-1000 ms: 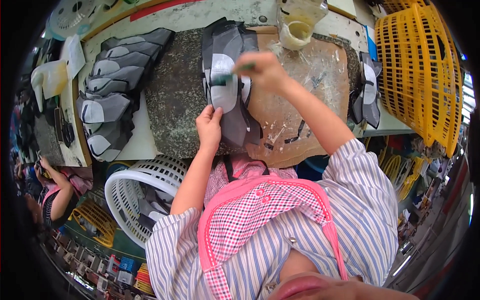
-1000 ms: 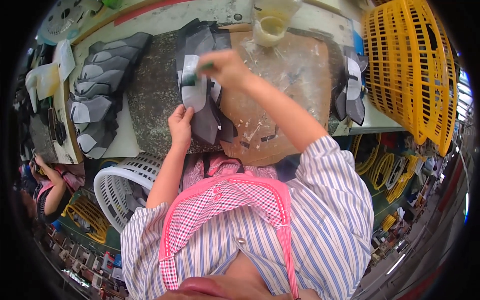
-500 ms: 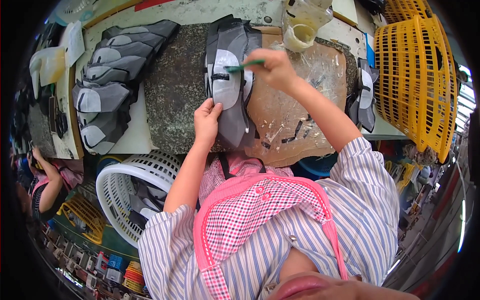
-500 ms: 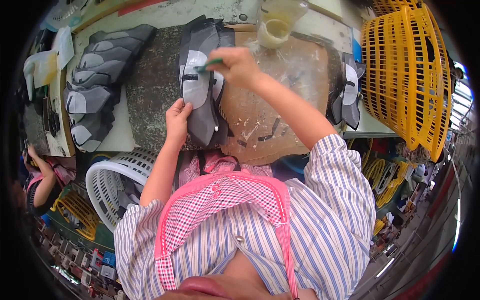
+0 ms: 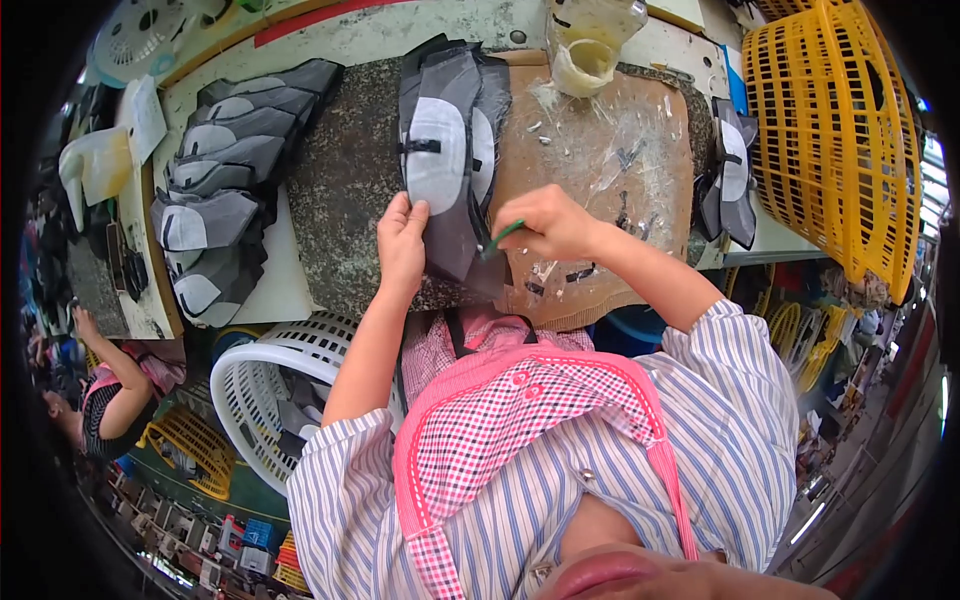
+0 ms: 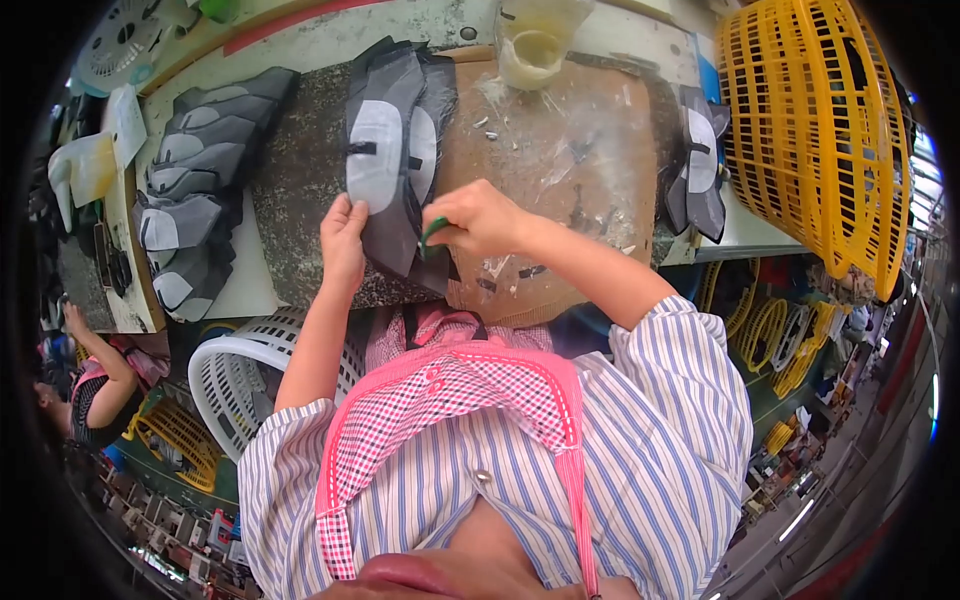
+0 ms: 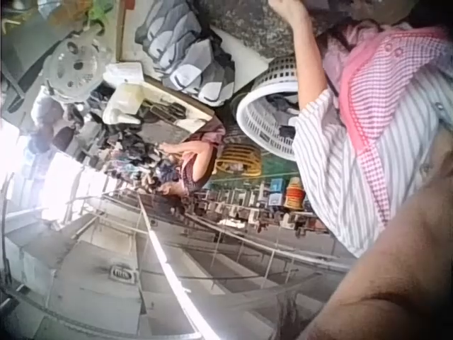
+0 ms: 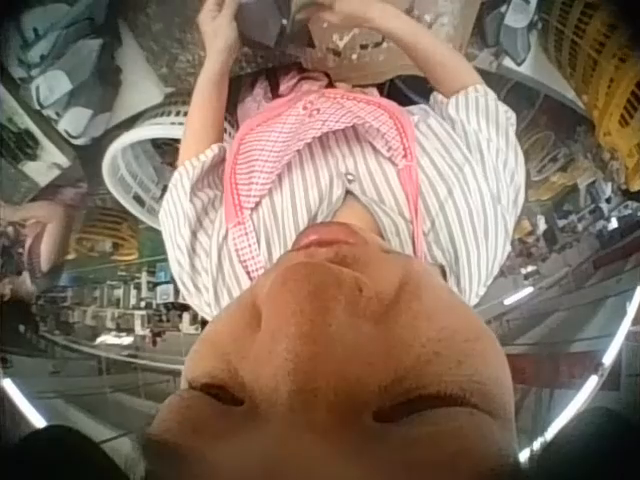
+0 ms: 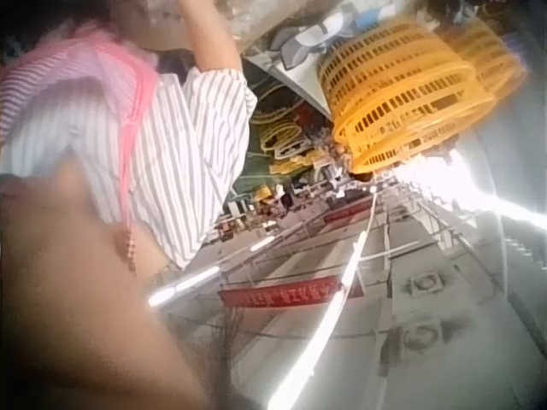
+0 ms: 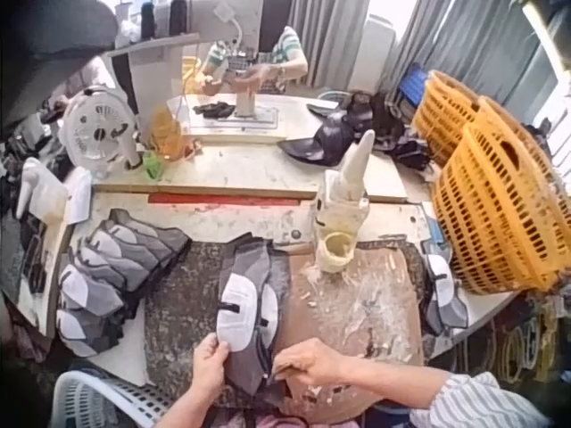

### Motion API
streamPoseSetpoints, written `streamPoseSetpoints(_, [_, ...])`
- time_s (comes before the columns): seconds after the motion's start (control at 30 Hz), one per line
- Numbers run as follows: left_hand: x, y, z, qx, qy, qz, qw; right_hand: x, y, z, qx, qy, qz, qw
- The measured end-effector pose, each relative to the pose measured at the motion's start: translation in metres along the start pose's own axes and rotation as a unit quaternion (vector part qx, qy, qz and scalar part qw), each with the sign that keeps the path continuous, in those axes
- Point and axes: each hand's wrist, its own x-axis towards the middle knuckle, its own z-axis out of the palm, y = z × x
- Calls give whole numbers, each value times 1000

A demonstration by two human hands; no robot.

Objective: Applying glue to shoe upper components using a plastic spatula.

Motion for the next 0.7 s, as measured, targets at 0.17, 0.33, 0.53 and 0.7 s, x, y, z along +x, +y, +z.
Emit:
streamPoseSetpoints(0.17, [15, 33, 4, 14, -9, 40, 999, 3, -7, 3, -1, 54, 99, 994])
streamPoseSetpoints(0.33, [57, 128, -14, 22, 47, 244, 968, 7, 12, 27, -156, 87, 13, 984])
streamPoseSetpoints(0.53, [61, 210, -104, -69, 227, 401, 885, 2, 12, 39, -187, 141, 43, 971])
streamPoseSetpoints(0.7, [20, 171, -177, 60, 486, 394, 778, -3, 14, 32, -107, 162, 68, 979])
